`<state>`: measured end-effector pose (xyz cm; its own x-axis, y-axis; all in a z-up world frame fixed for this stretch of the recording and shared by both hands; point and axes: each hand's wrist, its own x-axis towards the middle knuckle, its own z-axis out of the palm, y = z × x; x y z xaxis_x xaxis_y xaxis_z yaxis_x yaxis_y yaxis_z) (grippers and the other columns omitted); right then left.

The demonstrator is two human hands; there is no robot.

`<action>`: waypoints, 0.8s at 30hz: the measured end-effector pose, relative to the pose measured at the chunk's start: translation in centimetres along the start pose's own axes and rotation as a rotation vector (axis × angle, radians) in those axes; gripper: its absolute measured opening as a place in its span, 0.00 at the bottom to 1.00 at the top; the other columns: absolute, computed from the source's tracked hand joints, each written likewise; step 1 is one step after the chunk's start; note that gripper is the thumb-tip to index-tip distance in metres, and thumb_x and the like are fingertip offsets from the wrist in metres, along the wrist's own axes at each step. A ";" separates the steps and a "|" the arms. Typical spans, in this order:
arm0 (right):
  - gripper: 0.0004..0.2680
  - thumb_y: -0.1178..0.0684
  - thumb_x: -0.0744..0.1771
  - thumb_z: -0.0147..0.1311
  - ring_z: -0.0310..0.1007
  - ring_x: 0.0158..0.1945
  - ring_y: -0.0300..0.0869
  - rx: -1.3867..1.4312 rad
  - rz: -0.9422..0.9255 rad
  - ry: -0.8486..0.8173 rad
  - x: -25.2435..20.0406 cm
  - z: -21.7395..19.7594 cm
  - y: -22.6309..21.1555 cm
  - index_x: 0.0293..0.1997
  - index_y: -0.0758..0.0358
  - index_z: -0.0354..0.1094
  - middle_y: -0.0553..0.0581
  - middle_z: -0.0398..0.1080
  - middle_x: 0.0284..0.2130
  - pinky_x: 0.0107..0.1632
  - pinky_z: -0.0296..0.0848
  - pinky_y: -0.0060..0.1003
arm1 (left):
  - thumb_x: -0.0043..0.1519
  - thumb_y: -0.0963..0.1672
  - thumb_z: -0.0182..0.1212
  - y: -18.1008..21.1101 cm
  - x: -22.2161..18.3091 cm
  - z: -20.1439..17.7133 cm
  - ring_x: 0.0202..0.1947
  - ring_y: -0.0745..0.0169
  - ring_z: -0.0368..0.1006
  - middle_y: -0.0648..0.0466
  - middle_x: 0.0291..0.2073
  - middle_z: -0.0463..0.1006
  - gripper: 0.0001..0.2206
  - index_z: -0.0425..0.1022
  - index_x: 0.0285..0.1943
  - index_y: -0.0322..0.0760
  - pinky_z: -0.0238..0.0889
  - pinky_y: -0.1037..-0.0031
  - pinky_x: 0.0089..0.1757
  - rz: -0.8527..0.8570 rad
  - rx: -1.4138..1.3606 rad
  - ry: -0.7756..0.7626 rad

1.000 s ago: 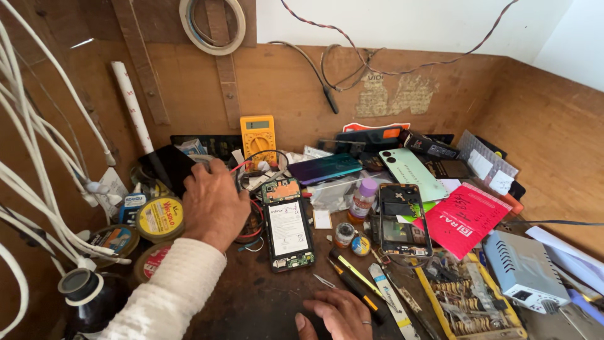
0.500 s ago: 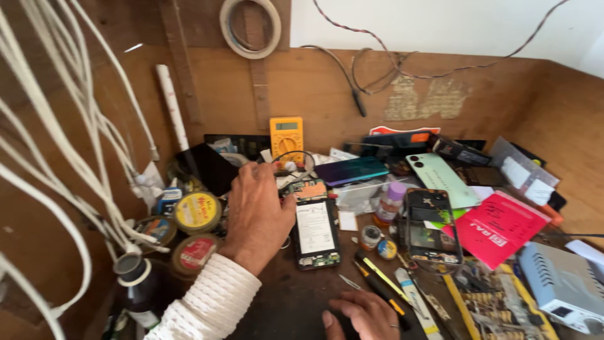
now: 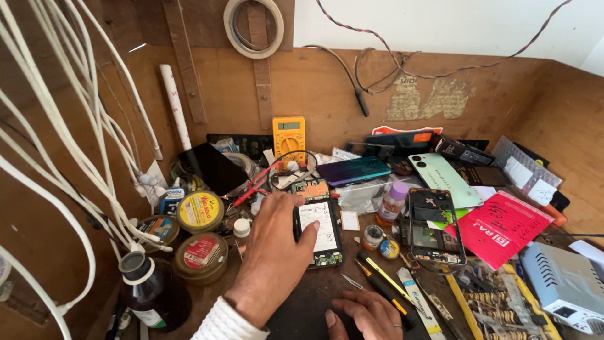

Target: The person tests a mobile phone battery using multimeter probes and then handles small electronic components by hand at a repair bench.

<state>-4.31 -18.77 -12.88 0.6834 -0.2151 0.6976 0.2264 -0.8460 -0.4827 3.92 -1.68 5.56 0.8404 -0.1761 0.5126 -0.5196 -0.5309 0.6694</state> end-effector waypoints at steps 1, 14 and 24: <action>0.09 0.47 0.55 0.71 0.79 0.46 0.46 0.007 0.004 0.003 0.0 0.0 0.0 0.31 0.53 0.81 0.51 0.79 0.33 0.54 0.70 0.46 | 0.57 0.43 0.66 -0.1 -0.2 -0.1 0.53 0.40 0.70 0.42 0.50 0.72 0.17 0.71 0.53 0.29 0.62 0.58 0.53 -0.005 -0.005 0.000; 0.09 0.47 0.54 0.71 0.78 0.46 0.45 -0.016 -0.004 0.055 -0.2 0.4 -0.3 0.30 0.51 0.81 0.49 0.79 0.32 0.55 0.71 0.45 | 0.54 0.39 0.64 -0.9 -2.6 -0.3 0.49 0.49 0.73 0.48 0.47 0.70 0.19 0.71 0.56 0.39 0.66 0.62 0.51 -0.293 -0.018 -0.202; 0.10 0.45 0.53 0.71 0.79 0.43 0.46 0.004 -0.105 0.116 -0.7 1.7 2.0 0.30 0.50 0.79 0.49 0.79 0.32 0.53 0.71 0.46 | 0.55 0.44 0.68 -1.4 -5.1 1.1 0.56 0.46 0.68 0.46 0.51 0.69 0.20 0.73 0.57 0.39 0.63 0.59 0.54 -0.241 -0.026 -0.287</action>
<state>-3.14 -19.52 -15.20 0.5713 -0.1811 0.8006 0.2954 -0.8647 -0.4063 0.54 -0.94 1.48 0.9461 -0.2761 0.1696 -0.3025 -0.5652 0.7675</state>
